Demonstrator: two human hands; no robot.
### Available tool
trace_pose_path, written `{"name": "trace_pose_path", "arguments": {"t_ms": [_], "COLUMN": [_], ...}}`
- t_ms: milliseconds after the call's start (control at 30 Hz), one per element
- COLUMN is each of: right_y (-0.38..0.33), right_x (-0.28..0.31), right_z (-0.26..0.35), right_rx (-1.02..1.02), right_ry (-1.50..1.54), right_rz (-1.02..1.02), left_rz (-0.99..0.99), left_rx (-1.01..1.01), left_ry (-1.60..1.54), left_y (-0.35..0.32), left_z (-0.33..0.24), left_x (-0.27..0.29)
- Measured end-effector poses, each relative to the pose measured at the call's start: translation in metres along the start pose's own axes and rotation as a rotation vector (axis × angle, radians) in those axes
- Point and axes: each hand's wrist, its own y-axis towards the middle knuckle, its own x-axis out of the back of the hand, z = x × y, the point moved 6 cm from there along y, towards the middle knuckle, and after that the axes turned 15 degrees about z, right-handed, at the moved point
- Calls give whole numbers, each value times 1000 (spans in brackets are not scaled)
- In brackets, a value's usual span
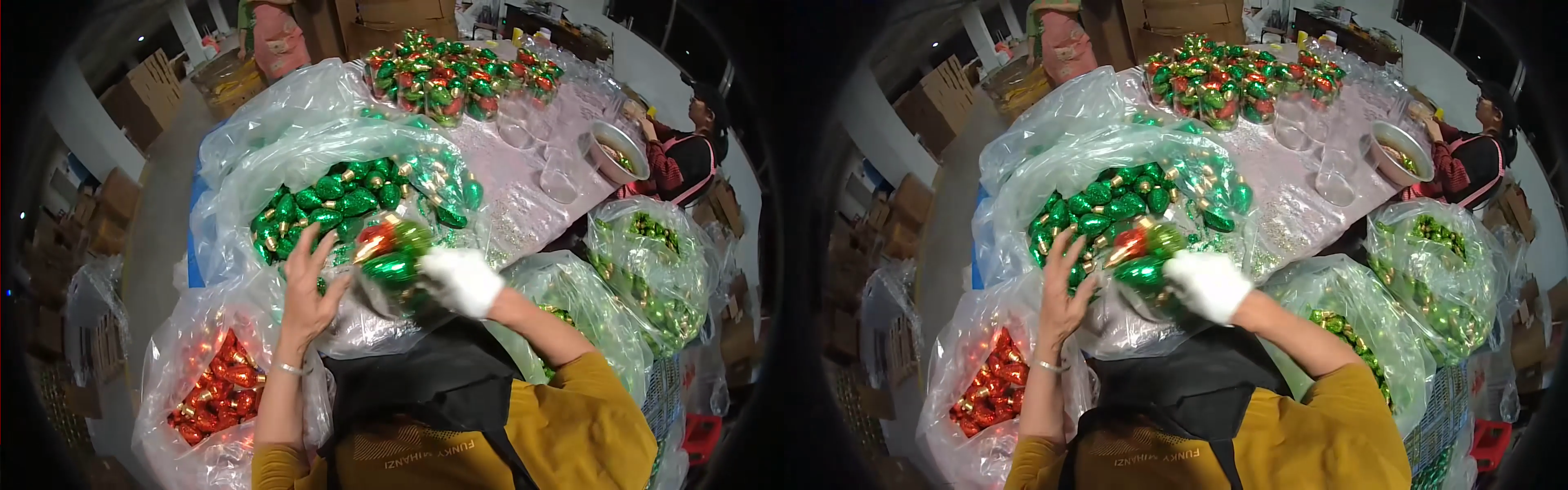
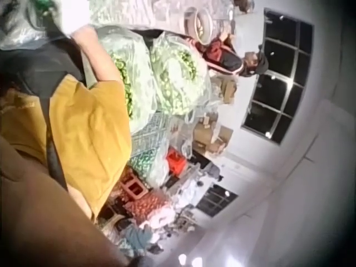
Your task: Sorting and bagging green and red plastic items at a workstation.
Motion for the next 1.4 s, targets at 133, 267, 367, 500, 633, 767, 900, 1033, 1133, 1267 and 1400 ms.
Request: {"name": "trace_pose_path", "arguments": {"t_ms": [133,267,367,500,633,767,900,1033,1133,1267,1400], "right_y": [-48,-43,-18,28,70,75,-27,-113,-93,-79,-32], "right_x": [78,123,126,107,76,99,160,120,108,118,73], "right_z": [-45,-125,-220,-333,-403,-443,-368,-459,-415,-228,-77], "right_rx": [-222,-441,-640,-773,-688,-590,-1179,-1169,-962,-517,-187], "right_ry": [24,-268,-330,-297,-217,-377,-598,-506,-399,-340,-223], "right_rz": [-128,-214,-215,-183,-218,-497,-299,-278,-47,-291,-213], "left_rz": [-74,-123,-219,-253,-245,-308,-286,-79,-28,-23,101], "left_rx": [173,369,511,527,614,707,877,1107,1121,1057,1091], "left_ry": [-122,-87,-136,-88,-70,31,91,206,212,13,88], "left_y": [-41,-93,-130,-149,-167,-197,-251,-290,-349,-311,-281], "left_z": [24,61,75,81,89,109,125,167,205,174,158], "left_x": [21,38,45,50,55,72,92,57,28,17,-1]}}
